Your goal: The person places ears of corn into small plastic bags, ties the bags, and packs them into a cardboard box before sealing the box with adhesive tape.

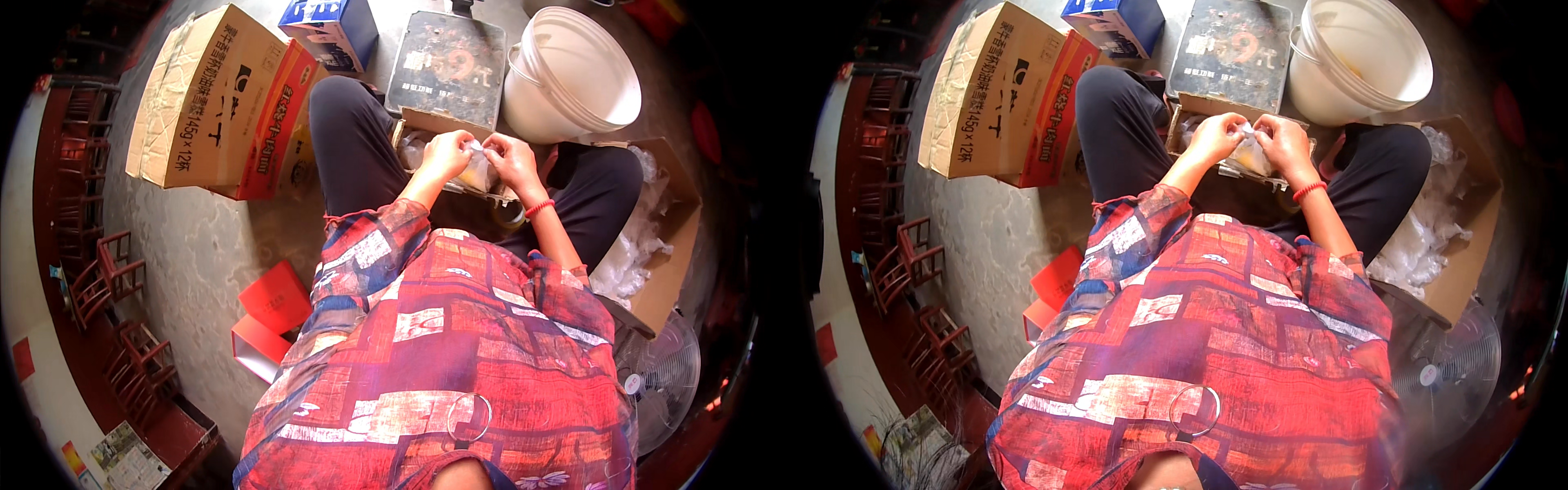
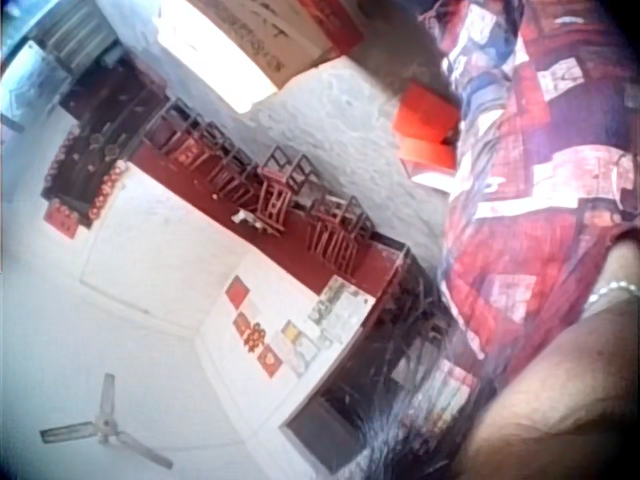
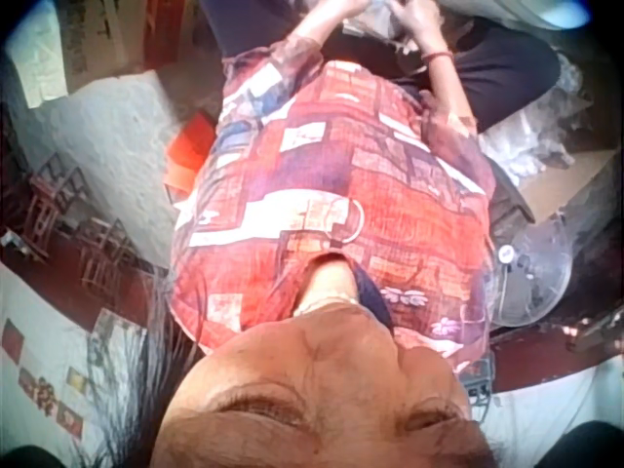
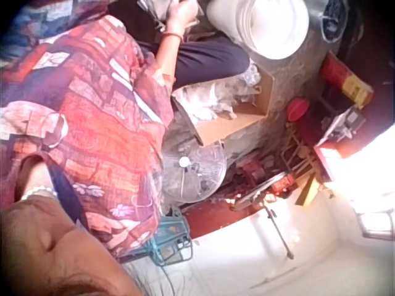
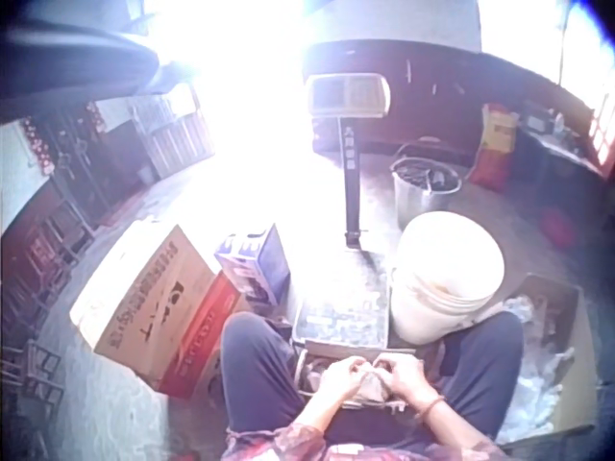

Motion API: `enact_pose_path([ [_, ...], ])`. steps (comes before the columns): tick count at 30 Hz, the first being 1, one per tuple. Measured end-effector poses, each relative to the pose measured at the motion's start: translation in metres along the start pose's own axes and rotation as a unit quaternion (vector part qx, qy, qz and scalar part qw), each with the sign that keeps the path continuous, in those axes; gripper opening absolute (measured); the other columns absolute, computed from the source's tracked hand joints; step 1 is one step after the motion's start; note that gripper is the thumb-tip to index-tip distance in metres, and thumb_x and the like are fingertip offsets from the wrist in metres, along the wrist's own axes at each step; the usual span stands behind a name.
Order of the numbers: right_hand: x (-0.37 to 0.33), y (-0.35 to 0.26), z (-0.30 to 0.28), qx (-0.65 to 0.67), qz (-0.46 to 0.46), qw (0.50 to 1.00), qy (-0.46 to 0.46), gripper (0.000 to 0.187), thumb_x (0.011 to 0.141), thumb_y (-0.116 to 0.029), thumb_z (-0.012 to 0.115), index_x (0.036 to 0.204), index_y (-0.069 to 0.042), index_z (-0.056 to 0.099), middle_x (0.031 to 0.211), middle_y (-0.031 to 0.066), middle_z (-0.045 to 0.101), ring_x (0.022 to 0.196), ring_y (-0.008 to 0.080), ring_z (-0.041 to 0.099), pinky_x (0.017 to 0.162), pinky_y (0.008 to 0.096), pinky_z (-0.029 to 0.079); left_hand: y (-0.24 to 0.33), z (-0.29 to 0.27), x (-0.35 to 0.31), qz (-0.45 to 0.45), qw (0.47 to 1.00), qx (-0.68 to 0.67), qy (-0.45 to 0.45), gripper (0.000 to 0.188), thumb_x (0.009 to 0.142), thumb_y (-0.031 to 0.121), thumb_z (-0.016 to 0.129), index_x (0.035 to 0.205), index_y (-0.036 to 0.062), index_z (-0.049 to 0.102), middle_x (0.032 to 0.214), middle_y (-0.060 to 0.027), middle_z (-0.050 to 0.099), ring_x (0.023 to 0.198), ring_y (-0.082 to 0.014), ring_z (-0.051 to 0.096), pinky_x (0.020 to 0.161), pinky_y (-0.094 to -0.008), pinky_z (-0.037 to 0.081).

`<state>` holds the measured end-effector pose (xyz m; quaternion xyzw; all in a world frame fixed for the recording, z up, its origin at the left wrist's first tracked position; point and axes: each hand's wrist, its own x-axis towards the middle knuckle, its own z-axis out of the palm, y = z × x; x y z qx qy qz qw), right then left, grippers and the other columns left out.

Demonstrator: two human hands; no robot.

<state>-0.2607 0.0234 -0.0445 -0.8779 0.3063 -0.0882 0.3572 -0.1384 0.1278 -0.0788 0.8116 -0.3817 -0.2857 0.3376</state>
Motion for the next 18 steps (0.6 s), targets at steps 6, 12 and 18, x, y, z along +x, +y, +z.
enact_pose_path([
  [6, 0.020, 0.007, 0.022, -0.053, 0.001, 0.998, 0.040, 0.014, 0.074, -0.015, 0.057, 0.087, -0.013, 0.059, 0.076, 0.0111, 0.064, 0.074, 0.0314, 0.061, 0.065, 0.0407, 0.048, -0.002, 0.004, -0.003, -0.008, 0.995, 0.091, -0.035, 0.040, 0.072, 0.019, 0.062, 0.111, 0.0083, 0.058, 0.095, -0.0145, 0.064, 0.093, -0.0315, 0.060, 0.081, -0.0391, 0.047],
  [12, 0.025, 0.008, 0.034, 0.059, -0.014, 0.988, 0.140, 0.010, 0.078, -0.015, 0.058, 0.087, -0.013, 0.062, 0.072, 0.0078, 0.064, 0.065, 0.0221, 0.063, 0.060, 0.0326, 0.049, -0.002, -0.001, -0.005, -0.009, 0.997, 0.059, 0.047, 0.048, 0.072, 0.014, 0.059, 0.120, 0.0111, 0.053, 0.104, -0.0183, 0.061, 0.101, -0.0326, 0.056, 0.086, -0.0417, 0.044],
  [18, 0.023, 0.011, 0.026, 0.074, -0.017, 0.986, 0.151, 0.014, 0.078, -0.009, 0.056, 0.089, -0.012, 0.063, 0.075, 0.0078, 0.065, 0.068, 0.0211, 0.064, 0.063, 0.0319, 0.049, 0.002, -0.001, -0.008, -0.034, 0.990, 0.110, -0.078, 0.040, 0.073, 0.020, 0.059, 0.113, 0.0137, 0.060, 0.102, -0.0171, 0.062, 0.099, -0.0316, 0.058, 0.086, -0.0402, 0.045],
])
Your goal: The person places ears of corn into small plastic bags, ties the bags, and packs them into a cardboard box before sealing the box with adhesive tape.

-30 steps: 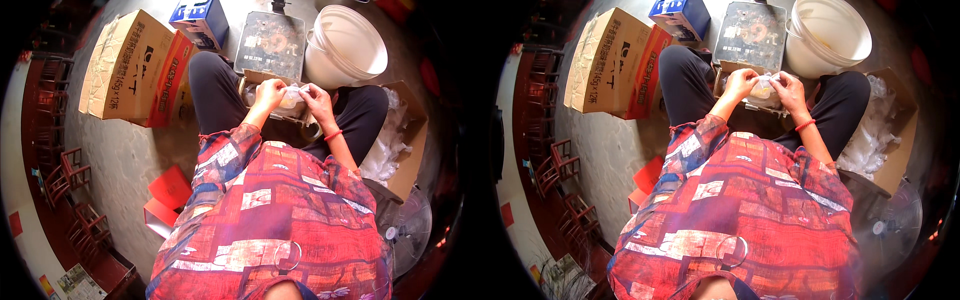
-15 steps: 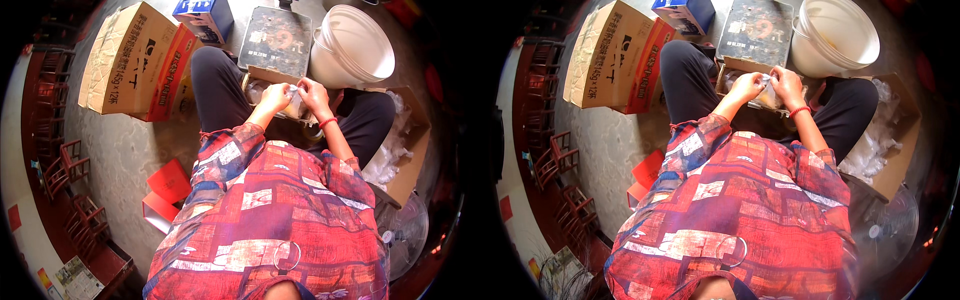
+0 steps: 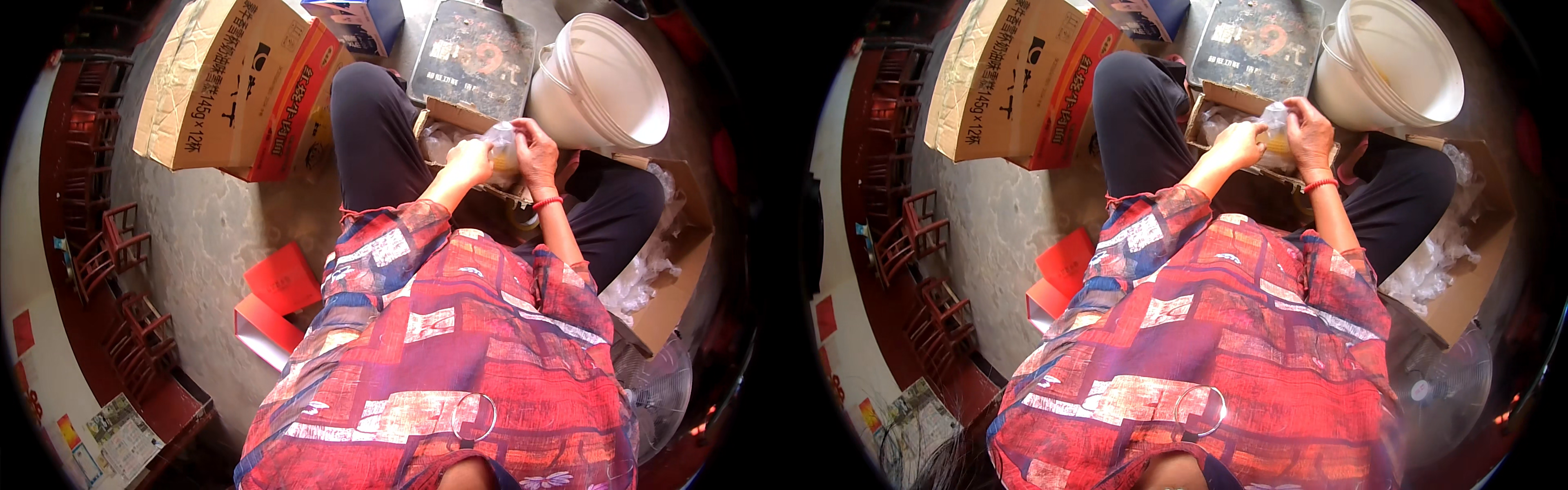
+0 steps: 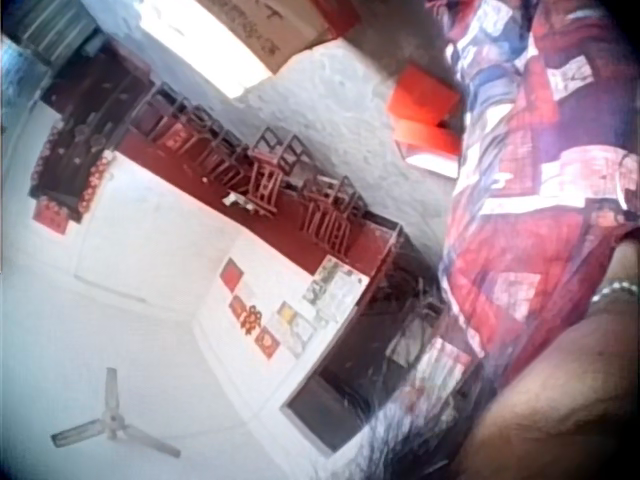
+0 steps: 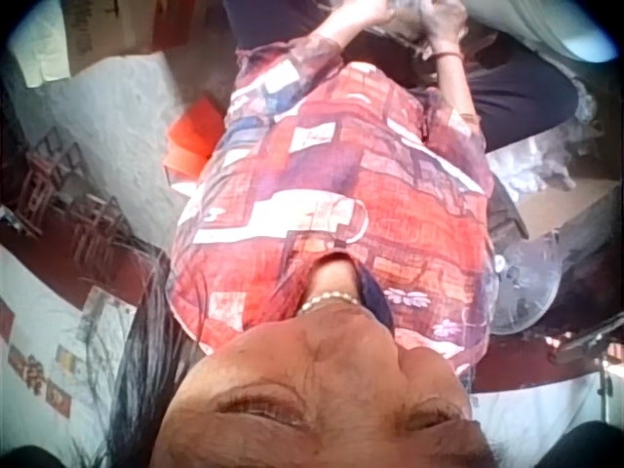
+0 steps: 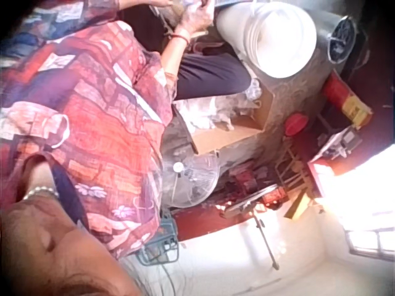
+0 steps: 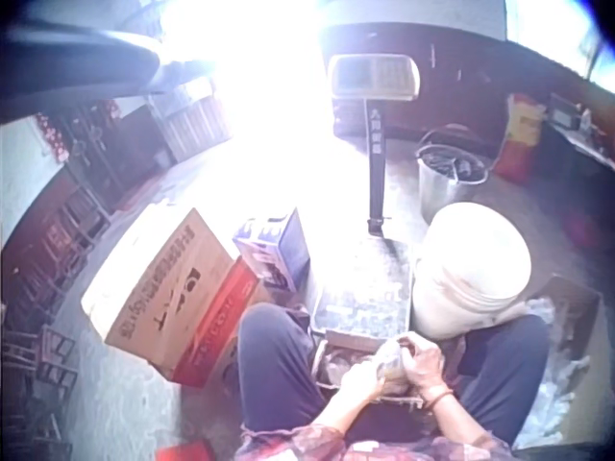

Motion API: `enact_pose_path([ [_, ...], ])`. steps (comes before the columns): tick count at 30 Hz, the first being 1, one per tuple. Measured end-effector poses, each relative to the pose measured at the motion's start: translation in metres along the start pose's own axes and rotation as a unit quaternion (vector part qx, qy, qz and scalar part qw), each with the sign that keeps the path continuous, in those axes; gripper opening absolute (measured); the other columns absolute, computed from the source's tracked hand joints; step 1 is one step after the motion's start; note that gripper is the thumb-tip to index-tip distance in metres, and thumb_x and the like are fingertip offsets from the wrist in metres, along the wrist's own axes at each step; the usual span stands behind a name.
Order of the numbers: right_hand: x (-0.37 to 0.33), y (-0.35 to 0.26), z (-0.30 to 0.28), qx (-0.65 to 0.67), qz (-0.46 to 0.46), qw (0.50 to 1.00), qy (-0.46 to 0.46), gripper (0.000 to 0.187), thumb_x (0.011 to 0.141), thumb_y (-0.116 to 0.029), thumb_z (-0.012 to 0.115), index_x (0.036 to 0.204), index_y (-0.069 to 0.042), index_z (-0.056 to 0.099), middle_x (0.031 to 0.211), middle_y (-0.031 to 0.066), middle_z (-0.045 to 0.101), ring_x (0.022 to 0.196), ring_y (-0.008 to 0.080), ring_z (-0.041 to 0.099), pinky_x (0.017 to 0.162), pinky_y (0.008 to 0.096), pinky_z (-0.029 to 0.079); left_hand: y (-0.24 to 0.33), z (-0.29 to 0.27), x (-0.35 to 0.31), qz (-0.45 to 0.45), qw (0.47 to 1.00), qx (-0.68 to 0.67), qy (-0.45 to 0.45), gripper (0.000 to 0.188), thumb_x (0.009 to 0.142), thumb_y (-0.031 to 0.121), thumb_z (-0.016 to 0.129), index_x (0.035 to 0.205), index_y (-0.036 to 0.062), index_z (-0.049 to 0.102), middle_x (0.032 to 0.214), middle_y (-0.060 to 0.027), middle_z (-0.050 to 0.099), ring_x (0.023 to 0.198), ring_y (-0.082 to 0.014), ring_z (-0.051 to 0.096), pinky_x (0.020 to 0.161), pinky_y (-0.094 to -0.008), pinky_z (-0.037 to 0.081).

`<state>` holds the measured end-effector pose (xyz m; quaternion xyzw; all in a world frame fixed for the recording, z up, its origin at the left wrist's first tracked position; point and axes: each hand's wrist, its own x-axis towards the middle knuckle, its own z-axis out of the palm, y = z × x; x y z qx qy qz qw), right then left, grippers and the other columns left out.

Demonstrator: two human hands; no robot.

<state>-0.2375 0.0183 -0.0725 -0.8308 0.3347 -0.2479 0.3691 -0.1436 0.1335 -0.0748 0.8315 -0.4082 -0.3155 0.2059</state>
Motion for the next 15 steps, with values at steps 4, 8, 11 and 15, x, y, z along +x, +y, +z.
enact_pose_path([
  [4, -0.020, 0.045, 0.026, -0.127, -0.033, 0.980, -0.147, 0.027, 0.076, -0.007, 0.051, 0.101, -0.012, 0.060, 0.092, 0.0137, 0.064, 0.086, 0.0328, 0.060, 0.074, 0.0419, 0.048, 0.002, 0.000, 0.001, -0.009, 0.999, 0.027, -0.022, 0.033, 0.074, 0.021, 0.058, 0.105, 0.0139, 0.064, 0.100, -0.0158, 0.063, 0.096, -0.0308, 0.059, 0.085, -0.0401, 0.046],
  [8, -0.034, 0.086, 0.044, -0.216, 0.038, 0.919, -0.326, 0.033, 0.073, -0.008, 0.050, 0.103, -0.011, 0.062, 0.098, 0.0157, 0.063, 0.092, 0.0330, 0.060, 0.079, 0.0408, 0.047, 0.005, 0.004, 0.004, -0.035, 0.994, 0.056, -0.088, 0.028, 0.076, 0.023, 0.057, 0.100, 0.0130, 0.066, 0.100, -0.0146, 0.063, 0.096, -0.0300, 0.059, 0.083, -0.0393, 0.047],
  [11, -0.027, 0.080, 0.047, -0.277, 0.099, 0.789, -0.540, 0.027, 0.071, -0.013, 0.052, 0.094, -0.009, 0.067, 0.096, 0.0175, 0.063, 0.092, 0.0315, 0.061, 0.079, 0.0387, 0.048, 0.005, 0.001, 0.001, -0.051, 0.989, 0.084, -0.115, 0.027, 0.078, 0.025, 0.057, 0.100, 0.0127, 0.065, 0.101, -0.0140, 0.063, 0.097, -0.0293, 0.059, 0.084, -0.0384, 0.047],
  [15, -0.024, 0.057, 0.033, -0.190, 0.099, 0.878, -0.429, 0.023, 0.069, -0.025, 0.059, 0.081, -0.007, 0.068, 0.078, 0.0172, 0.064, 0.076, 0.0305, 0.063, 0.071, 0.0374, 0.049, 0.004, 0.001, -0.001, -0.045, 0.987, 0.091, -0.123, 0.028, 0.078, 0.025, 0.057, 0.102, 0.0127, 0.065, 0.101, -0.0137, 0.063, 0.098, -0.0292, 0.059, 0.084, -0.0388, 0.046],
])
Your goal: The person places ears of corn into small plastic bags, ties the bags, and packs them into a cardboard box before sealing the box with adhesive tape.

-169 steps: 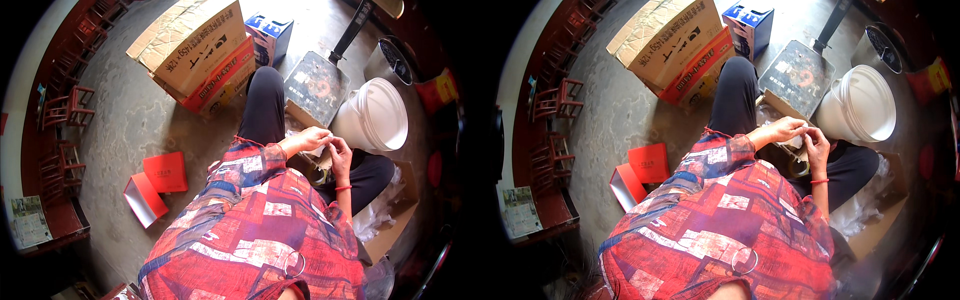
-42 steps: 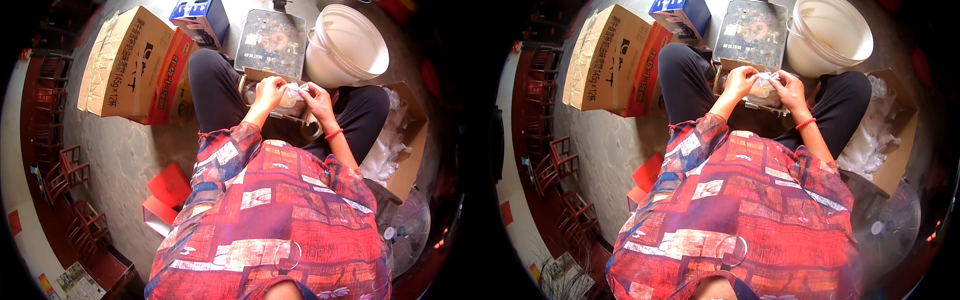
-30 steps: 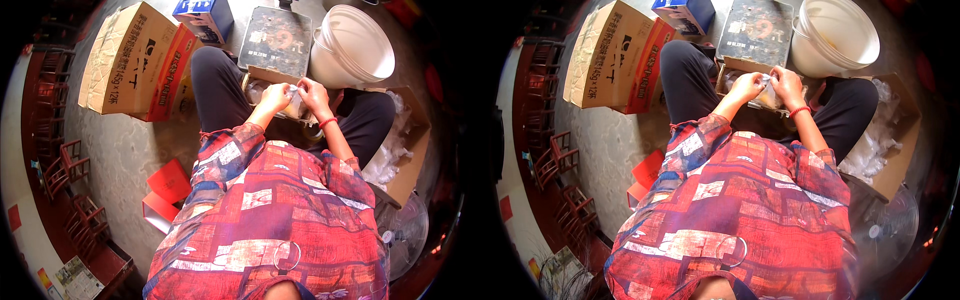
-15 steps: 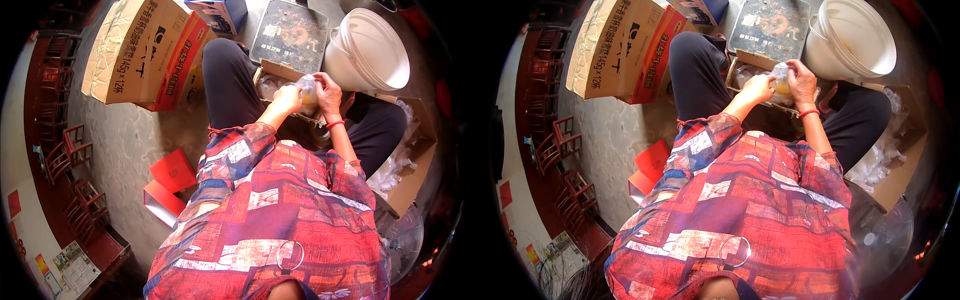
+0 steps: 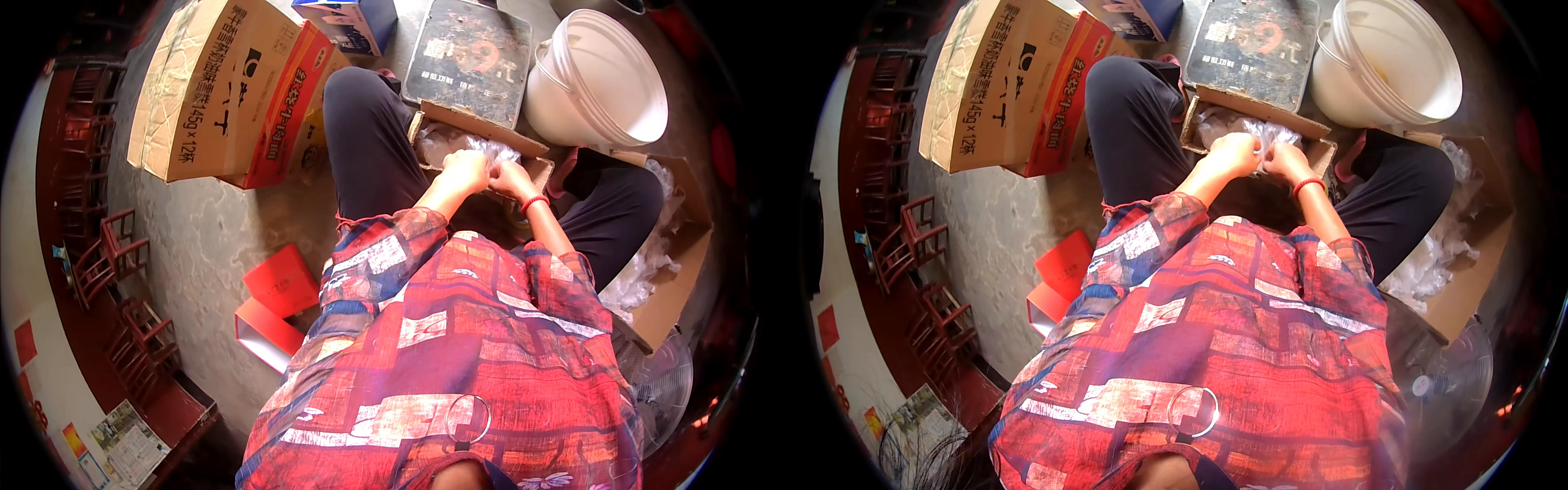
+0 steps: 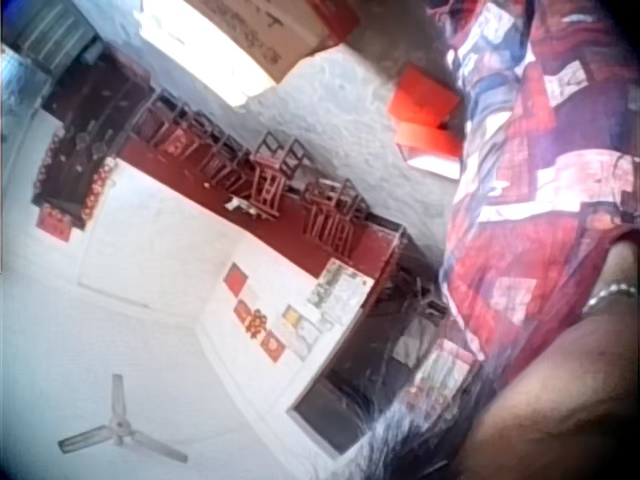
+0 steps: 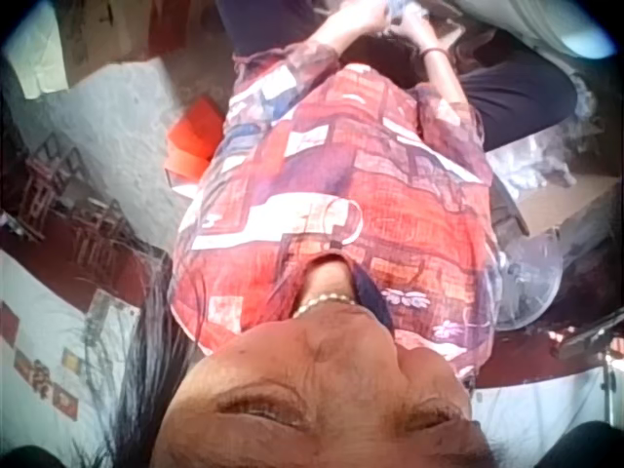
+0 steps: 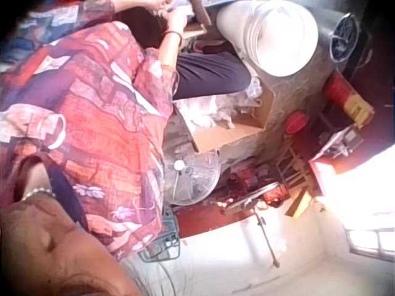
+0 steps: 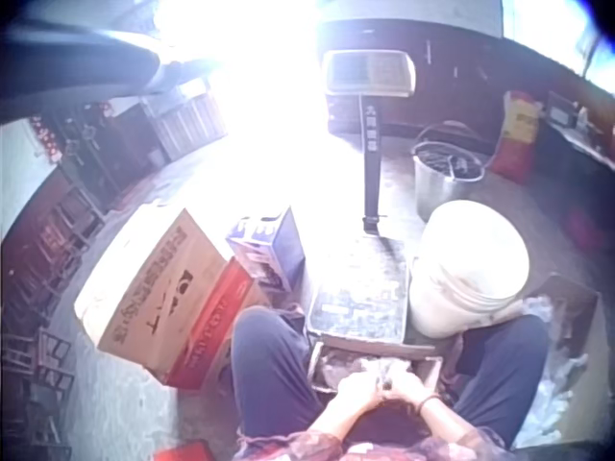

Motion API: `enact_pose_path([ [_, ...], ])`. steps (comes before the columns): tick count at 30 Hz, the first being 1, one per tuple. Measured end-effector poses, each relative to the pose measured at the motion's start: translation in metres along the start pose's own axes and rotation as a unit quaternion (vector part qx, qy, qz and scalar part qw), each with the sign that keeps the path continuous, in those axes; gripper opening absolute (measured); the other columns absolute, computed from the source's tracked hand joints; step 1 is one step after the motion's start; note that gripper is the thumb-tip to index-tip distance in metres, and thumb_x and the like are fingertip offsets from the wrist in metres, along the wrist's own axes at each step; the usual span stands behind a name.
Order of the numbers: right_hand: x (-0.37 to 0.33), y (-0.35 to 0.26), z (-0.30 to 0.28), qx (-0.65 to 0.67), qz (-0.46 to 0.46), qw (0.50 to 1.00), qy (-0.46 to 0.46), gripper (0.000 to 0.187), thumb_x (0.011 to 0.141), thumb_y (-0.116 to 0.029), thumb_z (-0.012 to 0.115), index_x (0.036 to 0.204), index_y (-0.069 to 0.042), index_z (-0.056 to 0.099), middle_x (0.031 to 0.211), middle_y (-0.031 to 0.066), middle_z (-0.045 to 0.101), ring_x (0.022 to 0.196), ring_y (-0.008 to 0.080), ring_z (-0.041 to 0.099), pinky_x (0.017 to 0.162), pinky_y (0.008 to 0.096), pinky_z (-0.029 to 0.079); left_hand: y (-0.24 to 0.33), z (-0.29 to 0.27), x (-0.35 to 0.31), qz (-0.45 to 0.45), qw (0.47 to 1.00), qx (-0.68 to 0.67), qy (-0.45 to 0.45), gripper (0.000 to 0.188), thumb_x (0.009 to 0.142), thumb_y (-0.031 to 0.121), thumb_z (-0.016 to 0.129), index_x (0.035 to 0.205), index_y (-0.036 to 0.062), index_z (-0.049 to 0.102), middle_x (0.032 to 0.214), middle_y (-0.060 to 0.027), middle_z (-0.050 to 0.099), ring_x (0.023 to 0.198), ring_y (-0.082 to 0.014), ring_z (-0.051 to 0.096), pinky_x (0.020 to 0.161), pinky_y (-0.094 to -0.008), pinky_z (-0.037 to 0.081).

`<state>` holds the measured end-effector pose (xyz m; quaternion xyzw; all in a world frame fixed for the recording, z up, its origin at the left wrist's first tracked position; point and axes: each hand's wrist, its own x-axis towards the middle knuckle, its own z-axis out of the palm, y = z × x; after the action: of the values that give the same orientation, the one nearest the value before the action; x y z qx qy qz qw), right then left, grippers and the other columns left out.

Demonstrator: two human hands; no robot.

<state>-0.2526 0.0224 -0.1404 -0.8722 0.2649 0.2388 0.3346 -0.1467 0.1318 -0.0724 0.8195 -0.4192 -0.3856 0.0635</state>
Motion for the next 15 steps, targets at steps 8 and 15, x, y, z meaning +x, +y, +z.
enact_pose_path([
  [8, 0.005, -0.007, -0.011, 0.022, -0.099, 0.938, 0.332, 0.024, 0.071, -0.014, 0.060, 0.095, -0.012, 0.064, 0.107, 0.0112, 0.058, 0.100, 0.0287, 0.055, 0.080, 0.0348, 0.046, -0.003, 0.006, -0.002, 0.053, 0.995, 0.014, 0.078, 0.055, 0.076, 0.023, 0.059, 0.127, 0.0099, 0.043, 0.107, -0.0172, 0.058, 0.099, -0.0350, 0.055, 0.087, -0.0427, 0.044],
  [15, 0.011, -0.001, 0.022, -0.085, 0.027, 0.994, 0.068, 0.050, 0.079, -0.026, 0.057, 0.127, -0.018, 0.044, 0.139, 0.0098, 0.032, 0.127, 0.0309, 0.033, 0.095, 0.0568, 0.031, -0.007, 0.014, 0.000, 0.091, 0.991, -0.015, 0.098, 0.064, 0.075, 0.024, 0.063, 0.130, 0.0054, 0.037, 0.116, -0.0173, 0.052, 0.109, -0.0345, 0.048, 0.092, -0.0431, 0.041],
])
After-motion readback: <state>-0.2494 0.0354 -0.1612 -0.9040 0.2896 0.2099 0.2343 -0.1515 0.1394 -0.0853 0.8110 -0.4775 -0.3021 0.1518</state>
